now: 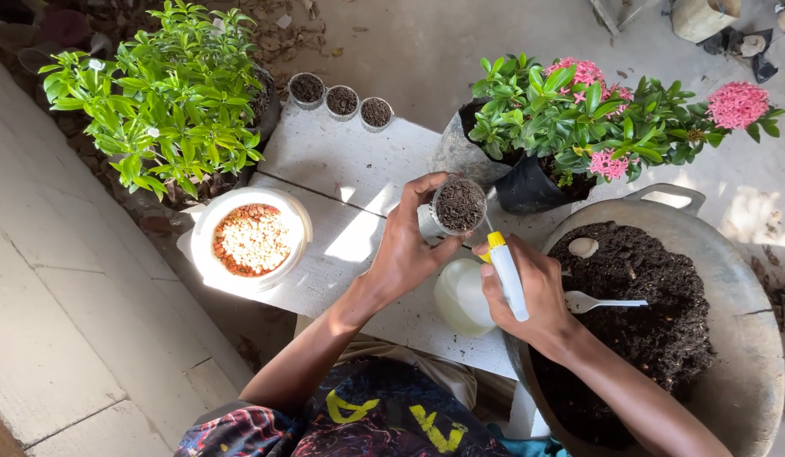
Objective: The person sprays water into a small plastic cup containing soil and seeds, then uses a white plastic spoon to scoop additional soil from a large basin into the cup. They continue to fill the cup with soil, occasionally pressing it down with the spoon.
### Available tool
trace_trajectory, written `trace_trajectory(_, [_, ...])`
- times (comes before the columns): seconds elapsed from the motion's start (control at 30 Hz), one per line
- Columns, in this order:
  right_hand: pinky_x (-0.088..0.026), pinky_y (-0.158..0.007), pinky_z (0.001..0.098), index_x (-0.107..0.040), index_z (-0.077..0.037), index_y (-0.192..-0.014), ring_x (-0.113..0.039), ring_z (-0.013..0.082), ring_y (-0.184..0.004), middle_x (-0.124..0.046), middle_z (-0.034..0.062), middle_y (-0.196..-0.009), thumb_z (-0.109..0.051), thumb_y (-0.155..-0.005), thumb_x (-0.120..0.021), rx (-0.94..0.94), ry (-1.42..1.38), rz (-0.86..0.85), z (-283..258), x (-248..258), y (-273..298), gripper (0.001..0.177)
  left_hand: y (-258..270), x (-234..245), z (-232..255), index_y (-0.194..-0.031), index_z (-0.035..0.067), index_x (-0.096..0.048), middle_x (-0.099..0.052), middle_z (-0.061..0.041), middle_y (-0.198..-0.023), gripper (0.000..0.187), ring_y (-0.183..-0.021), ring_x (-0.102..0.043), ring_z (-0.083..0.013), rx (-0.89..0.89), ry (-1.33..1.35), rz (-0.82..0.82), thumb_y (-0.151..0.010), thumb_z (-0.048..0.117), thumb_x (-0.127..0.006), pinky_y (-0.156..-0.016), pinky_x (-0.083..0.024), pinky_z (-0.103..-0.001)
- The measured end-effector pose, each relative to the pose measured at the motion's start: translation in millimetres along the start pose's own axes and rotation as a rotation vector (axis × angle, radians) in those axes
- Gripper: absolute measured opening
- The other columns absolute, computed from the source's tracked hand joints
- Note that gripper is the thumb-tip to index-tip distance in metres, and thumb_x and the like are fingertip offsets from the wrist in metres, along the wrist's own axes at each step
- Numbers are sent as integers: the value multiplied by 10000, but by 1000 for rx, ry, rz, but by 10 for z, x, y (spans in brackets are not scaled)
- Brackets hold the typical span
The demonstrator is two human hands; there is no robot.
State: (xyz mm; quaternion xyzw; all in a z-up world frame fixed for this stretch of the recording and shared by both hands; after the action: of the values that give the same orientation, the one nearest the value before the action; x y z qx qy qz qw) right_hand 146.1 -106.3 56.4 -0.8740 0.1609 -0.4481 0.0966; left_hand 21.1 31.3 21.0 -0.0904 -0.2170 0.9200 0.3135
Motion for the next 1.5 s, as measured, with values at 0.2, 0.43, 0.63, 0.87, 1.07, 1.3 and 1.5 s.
trace_trajectory(0.2, [-571, -534, 382, -685, -21, -1079, -732, 360, -726, -720, 160, -881, -230, -962, -542, 2, 26, 2, -48, 16, 0, 278, -1, 0, -4, -1405, -46, -428, -620, -307, -1318, 761, -1185, -624, -554, -14, 32, -16, -757, -62, -825, -1021, -487, -679])
trace_trajectory(0.43, [-577, -524, 355, -696, -34, -1033, -730, 313, -691, -718, 138, -828, -200, -951, -543, 16, 10, -13, -3, -19, -7, 240, -13, 33, -21, -1412, -15, -439, -611, -267, -1362, 751, -1214, -612, -534, -46, 45, 7, -771, -43, -831, -1021, -491, -669])
trace_trajectory(0.63, [-575, -534, 366, -687, -46, -1051, -732, 325, -701, -713, 131, -853, -263, -952, -559, 18, 63, -17, -9, -81, -14, 271, -49, 83, 50, -1409, 13, -464, -589, -221, -1382, 751, -1280, -584, -489, -91, 16, 30, -758, -62, -829, -1019, -526, -606])
trace_trajectory(0.87, [-569, -511, 358, -697, -26, -1065, -722, 302, -655, -702, 152, -814, -289, -963, -536, -13, 40, -50, -70, -76, -62, 325, -51, 97, 23, -1415, 0, -468, -574, -233, -1355, 752, -1279, -576, -486, -78, 22, 26, -748, -92, -802, -1027, -525, -618])
trace_trajectory(1.07, [-574, -518, 366, -701, -30, -1028, -722, 311, -653, -703, 142, -807, -277, -965, -533, -11, 33, -45, -58, -75, -35, 305, -34, 80, -11, -1417, -9, -458, -571, -253, -1340, 759, -1227, -595, -508, -79, 17, 24, -745, -99, -799, -1004, -528, -630])
trace_trajectory(1.3, [-568, -514, 351, -707, -56, -1030, -728, 302, -664, -697, 117, -802, -302, -957, -560, 48, 77, -33, -32, -127, -10, 296, -27, 91, 18, -1415, -28, -462, -576, -285, -1326, 776, -1201, -608, -525, -35, 19, 12, -718, -129, -788, -1007, -521, -666])
trace_trajectory(1.5, [-574, -542, 369, -692, -54, -1055, -734, 320, -703, -704, 116, -838, -300, -961, -548, 31, 73, -24, -97, -105, -15, 300, -2, 83, 9, -1410, -55, -462, -580, -287, -1297, 762, -1219, -596, -522, -64, 21, 9, -727, -124, -795, -1012, -521, -653])
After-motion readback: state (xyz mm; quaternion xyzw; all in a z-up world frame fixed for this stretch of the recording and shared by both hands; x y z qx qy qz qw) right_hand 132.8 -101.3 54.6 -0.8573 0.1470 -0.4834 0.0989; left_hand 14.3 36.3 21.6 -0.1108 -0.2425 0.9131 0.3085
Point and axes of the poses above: each hand's wrist, its own y-axis away from the middle knuckle, its own x-axis out of the back of the hand, z = x × y, the point moved 4 cm from there along -y, towards the middle knuckle
